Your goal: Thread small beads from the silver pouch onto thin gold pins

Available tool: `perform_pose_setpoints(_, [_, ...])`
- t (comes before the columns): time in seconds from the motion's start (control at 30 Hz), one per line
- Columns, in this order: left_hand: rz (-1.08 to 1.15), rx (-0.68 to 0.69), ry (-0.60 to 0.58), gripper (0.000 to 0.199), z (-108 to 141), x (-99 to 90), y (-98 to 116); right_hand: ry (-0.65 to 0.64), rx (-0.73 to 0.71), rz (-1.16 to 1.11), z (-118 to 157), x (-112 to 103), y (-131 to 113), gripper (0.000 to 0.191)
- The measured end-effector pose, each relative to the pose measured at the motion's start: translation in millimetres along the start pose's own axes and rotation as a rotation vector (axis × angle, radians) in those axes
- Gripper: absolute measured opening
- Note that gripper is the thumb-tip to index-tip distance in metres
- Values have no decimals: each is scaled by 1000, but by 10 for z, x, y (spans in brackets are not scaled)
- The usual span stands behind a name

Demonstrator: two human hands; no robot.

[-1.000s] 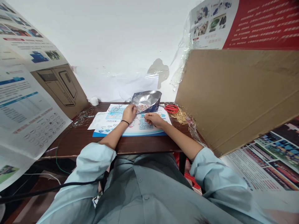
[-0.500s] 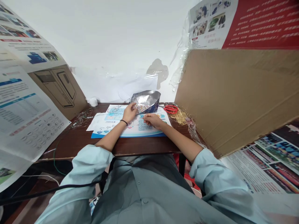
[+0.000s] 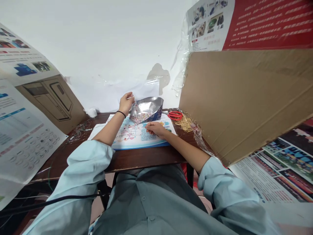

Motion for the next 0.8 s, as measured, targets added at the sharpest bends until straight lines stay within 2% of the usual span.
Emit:
perform_pose_setpoints(0.27, [-15, 165, -12, 47, -343, 8, 216, 7, 30, -5, 16, 15, -34, 17])
perform_pose_setpoints(0.37, [-116, 221, -15, 50, -443, 8, 276, 13, 48, -3, 28, 21, -45, 18])
perform_pose_setpoints(0.47, [-330, 251, -20, 50, -400, 93, 252, 24, 56, 1, 38, 30, -54, 19])
perform_pose_setpoints(0.57, [-623, 247, -163, 52, -232, 335, 132, 30, 52, 10, 49, 40, -72, 22])
perform_pose_setpoints(0.67, [-864, 137, -353, 53, -79, 568, -72, 26, 53, 9, 57, 44, -89, 21])
perform_pose_setpoints(0.8, [-1110, 97, -456, 50, -21, 699, -246, 14, 63, 7, 55, 47, -86, 17])
Point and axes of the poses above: each hand's wrist, its own z-axis away from the middle knuckle, its own x-axis out of the palm, y = z × x, the point moved 5 cm from there along -z, towards the middle knuckle, and after that the axes turned 10 degrees about -y, right-handed, at the moved point
